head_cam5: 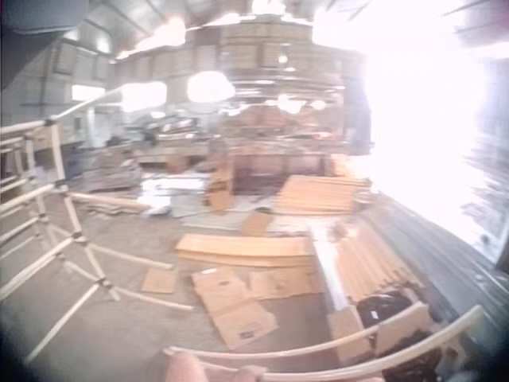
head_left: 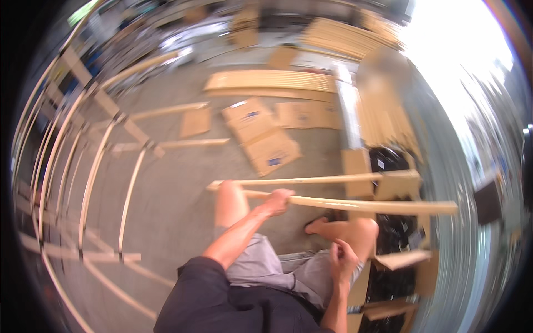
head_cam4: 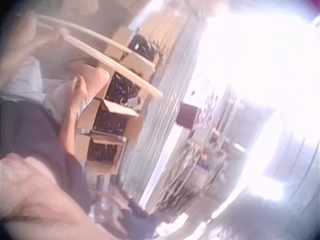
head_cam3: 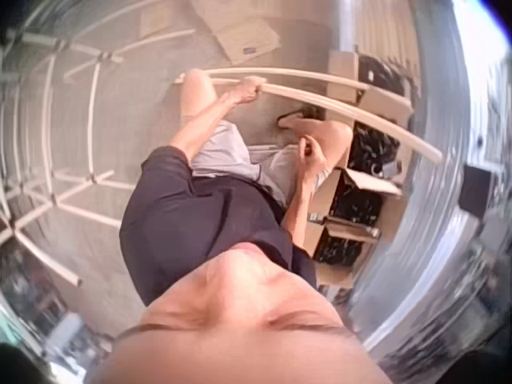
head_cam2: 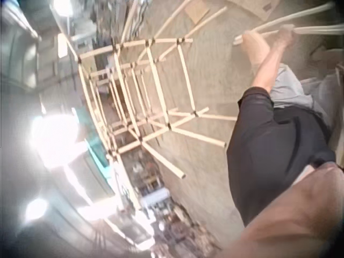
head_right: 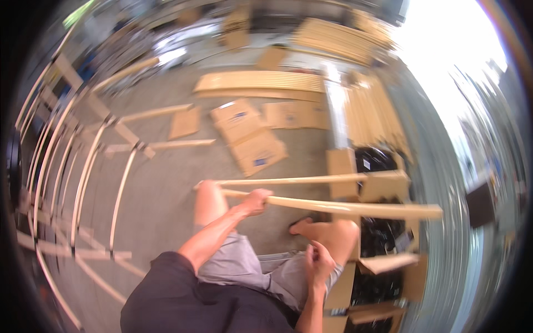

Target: The person assembles a metal frame by attaching black plastic connectors to metal poles while sitting on the floor.

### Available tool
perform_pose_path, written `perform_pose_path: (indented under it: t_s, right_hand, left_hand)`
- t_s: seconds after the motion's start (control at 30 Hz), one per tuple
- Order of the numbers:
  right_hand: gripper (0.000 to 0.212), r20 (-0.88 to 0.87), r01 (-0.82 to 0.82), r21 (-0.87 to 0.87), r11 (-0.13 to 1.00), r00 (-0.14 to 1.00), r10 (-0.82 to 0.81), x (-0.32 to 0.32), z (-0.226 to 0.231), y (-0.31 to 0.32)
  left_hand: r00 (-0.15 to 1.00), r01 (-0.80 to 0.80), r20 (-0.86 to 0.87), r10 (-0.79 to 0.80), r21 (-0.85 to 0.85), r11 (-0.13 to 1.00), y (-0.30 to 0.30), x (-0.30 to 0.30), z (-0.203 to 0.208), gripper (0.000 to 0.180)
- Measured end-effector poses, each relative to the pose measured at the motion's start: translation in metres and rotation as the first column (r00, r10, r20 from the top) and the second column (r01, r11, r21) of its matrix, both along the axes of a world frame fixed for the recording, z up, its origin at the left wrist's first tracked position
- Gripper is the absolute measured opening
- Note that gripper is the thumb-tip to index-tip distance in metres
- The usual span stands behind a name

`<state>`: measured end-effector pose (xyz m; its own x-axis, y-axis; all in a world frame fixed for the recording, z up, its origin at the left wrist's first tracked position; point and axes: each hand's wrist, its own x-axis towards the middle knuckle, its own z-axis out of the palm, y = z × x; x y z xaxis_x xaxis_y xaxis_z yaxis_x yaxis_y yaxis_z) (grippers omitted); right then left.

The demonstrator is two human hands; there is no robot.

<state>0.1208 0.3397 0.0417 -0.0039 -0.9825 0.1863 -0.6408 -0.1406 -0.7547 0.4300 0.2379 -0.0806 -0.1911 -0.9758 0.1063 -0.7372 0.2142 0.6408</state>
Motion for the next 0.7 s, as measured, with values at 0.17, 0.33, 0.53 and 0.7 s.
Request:
perform_pose_path:
  t_s: [0.17, 0.33, 0.53, 0.7]
  right_hand:
    - [0.015, -0.182, -0.126, 0.029, 0.992, 0.975, 0.129, 0.004, -0.001, -0.002]
    - [0.015, -0.199, -0.221, 0.054, 0.974, 0.953, 0.227, 0.010, -0.001, -0.022]
    - [0.015, -0.273, -0.367, 0.012, 0.930, 0.893, 0.356, 0.038, 0.000, -0.021]
    - [0.016, -0.264, -0.446, 0.039, 0.894, 0.859, 0.440, 0.056, 0.006, -0.015]
  left_hand:
    - [0.983, -0.185, -0.051, 0.179, -0.170, 0.968, 0.025, -0.001, 0.005, 0.024]
    - [0.953, -0.292, -0.168, 0.253, -0.268, 0.918, 0.044, 0.002, 0.029, 0.017]
    - [0.924, -0.372, -0.225, 0.310, -0.336, 0.865, 0.045, 0.026, 0.094, 0.020]
    - [0.799, -0.586, -0.462, 0.384, -0.459, 0.668, 0.069, 0.079, 0.185, 0.017]
